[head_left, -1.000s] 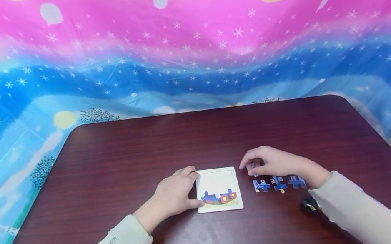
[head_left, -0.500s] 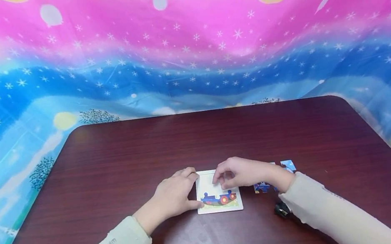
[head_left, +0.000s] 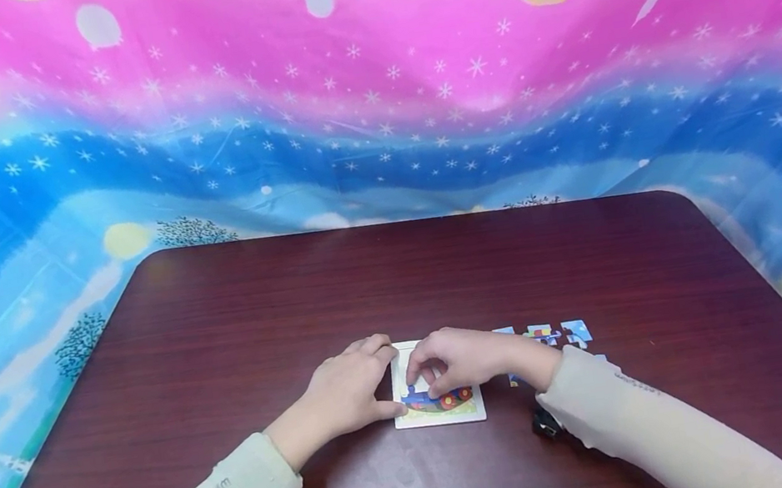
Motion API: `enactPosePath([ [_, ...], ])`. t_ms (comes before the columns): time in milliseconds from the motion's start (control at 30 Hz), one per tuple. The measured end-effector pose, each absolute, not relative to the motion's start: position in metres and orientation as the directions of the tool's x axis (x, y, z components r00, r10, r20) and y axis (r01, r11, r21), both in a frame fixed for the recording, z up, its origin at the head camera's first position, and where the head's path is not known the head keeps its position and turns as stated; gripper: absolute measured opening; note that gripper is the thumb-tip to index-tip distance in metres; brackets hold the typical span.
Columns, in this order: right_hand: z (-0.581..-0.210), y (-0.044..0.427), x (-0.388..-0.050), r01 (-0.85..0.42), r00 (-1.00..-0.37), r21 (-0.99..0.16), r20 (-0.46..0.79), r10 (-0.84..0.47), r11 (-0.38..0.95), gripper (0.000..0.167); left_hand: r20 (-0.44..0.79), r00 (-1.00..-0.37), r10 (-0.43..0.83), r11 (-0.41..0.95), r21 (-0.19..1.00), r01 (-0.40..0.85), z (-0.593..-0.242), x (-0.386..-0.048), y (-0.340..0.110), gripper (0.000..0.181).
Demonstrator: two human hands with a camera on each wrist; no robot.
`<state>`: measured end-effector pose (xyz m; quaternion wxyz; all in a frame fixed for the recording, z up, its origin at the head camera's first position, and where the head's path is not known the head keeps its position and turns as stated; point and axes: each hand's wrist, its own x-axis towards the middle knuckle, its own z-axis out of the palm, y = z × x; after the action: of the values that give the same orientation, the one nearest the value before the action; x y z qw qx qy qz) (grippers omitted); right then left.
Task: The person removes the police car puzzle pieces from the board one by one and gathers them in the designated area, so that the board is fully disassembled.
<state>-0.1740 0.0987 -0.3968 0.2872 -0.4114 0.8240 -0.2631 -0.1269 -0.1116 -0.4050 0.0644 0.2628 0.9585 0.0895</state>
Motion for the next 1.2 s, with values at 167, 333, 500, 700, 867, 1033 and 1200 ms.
enactPosePath([
  [167, -0.402, 0.097, -0.173, -0.537, -0.500, -0.659, -0.255, -0.828, 0.527, 0.022, -0.067, -0.852, 0.520, 0.843, 0.206, 0.498, -0.405, -0.126, -0.112, 0.072],
  [333, -0.402, 0.095, -0.170, -0.552, -0.509, -0.638, -0.252, -0.823, 0.536, 0.025, -0.059, -0.839, 0.541, 0.828, 0.216, 0.518, -0.405, -0.127, -0.114, 0.072],
  [500, -0.400, 0.094, -0.168, -0.568, -0.513, -0.618, -0.251, -0.821, 0.544, 0.027, -0.063, -0.816, 0.574, 0.805, 0.223, 0.549, -0.405, -0.130, -0.120, 0.074],
  [700, -0.400, 0.094, -0.168, -0.575, -0.516, -0.609, -0.248, -0.820, 0.546, 0.028, -0.076, -0.807, 0.585, 0.799, 0.227, 0.557, -0.406, -0.131, -0.122, 0.078],
  [867, -0.401, 0.094, -0.167, -0.585, -0.517, -0.597, -0.247, -0.819, 0.549, 0.027, -0.077, -0.812, 0.579, 0.803, 0.225, 0.552, -0.407, -0.130, -0.122, 0.078],
  [1033, -0.401, 0.092, -0.166, -0.575, -0.528, -0.587, -0.265, -0.807, 0.569, 0.027, -0.079, -0.814, 0.575, 0.806, 0.227, 0.547, -0.407, -0.130, -0.121, 0.079],
  [1200, -0.403, 0.093, -0.167, -0.567, -0.531, -0.594, -0.268, -0.804, 0.571, 0.026, -0.084, -0.814, 0.575, 0.806, 0.232, 0.545, -0.407, -0.131, -0.121, 0.080],
])
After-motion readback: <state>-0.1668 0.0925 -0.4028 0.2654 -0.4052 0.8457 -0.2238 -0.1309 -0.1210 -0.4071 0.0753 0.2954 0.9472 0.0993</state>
